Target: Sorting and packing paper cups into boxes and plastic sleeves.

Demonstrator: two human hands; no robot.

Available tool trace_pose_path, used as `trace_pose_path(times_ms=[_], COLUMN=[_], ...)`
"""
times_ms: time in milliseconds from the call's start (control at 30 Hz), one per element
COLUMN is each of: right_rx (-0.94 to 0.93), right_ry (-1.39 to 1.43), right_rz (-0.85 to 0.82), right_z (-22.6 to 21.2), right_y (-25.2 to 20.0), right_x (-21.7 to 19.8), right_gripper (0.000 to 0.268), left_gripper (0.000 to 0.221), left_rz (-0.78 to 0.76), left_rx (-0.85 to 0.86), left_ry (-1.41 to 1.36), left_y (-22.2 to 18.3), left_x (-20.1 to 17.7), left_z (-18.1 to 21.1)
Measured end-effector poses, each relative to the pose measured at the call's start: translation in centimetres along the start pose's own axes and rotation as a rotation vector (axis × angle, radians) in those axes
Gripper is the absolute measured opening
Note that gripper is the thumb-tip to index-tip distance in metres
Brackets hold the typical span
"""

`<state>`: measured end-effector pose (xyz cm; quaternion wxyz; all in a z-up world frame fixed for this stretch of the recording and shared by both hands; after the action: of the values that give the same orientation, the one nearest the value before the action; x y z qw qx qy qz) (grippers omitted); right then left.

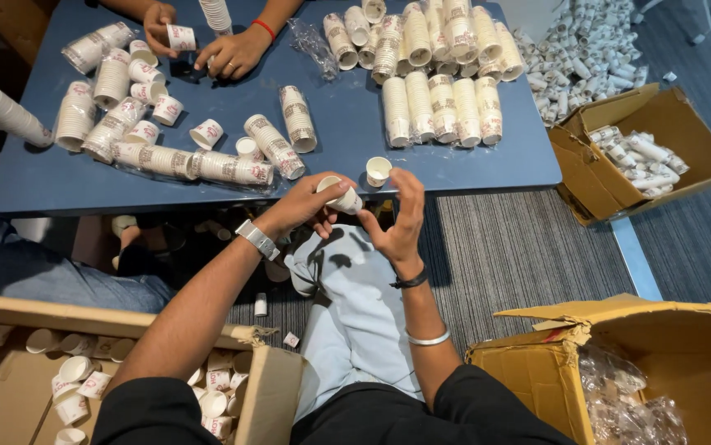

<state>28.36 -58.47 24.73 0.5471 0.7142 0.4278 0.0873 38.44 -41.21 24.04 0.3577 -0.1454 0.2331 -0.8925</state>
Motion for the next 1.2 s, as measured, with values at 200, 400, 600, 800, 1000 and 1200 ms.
trace_pose_path(times_ms=[200, 400, 600, 800, 1000, 1200], right_rx=[0.057, 0.218, 0.447, 0.486, 0.499, 0.452], right_ry=[0.228, 0.367, 0.601, 0.586, 0.587, 0.449], right_rz=[-0.009, 0.025, 0.168, 0.106, 0.059, 0.237], right_z=[-1.4, -2.8, -1.4, 0.6, 1.2, 2.3], right_y=[-1.8, -0.8, -3.4, -3.0, -2.7, -1.5], right_x=[2.4, 2.4, 4.1, 2.6, 1.7, 0.3], right_gripper=[0.046, 0.038, 0.027, 0.020, 0.015, 0.014], left_gripper=[0.055, 0.061, 0.058, 0.052, 0.049, 0.049], left_rz=[0.115, 0.674, 0.657, 0.497, 0.359, 0.315], left_rx=[0.109, 0.312, 0.593, 0.423, 0.401, 0.353], left_ry=[0.140, 0.471, 0.403, 0.354, 0.343, 0.280], left_y=[1.7, -0.1, -1.0, -0.1, 1.6, 1.4], left_x=[0.0, 0.9, 2.8, 2.1, 1.6, 1.3], left_z=[-1.7, -0.8, 0.0, -0.1, -1.2, -1.0])
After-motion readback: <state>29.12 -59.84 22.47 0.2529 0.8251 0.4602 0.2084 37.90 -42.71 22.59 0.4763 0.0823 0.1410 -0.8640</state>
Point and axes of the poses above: each hand's wrist, its own y-axis towards the middle knuckle, its own x-axis out of the palm, z = x × y, the point moved 3 cm from there along y, towards the middle knuckle, and after that the axes turned 14 degrees about -x, right-handed, at the moved point
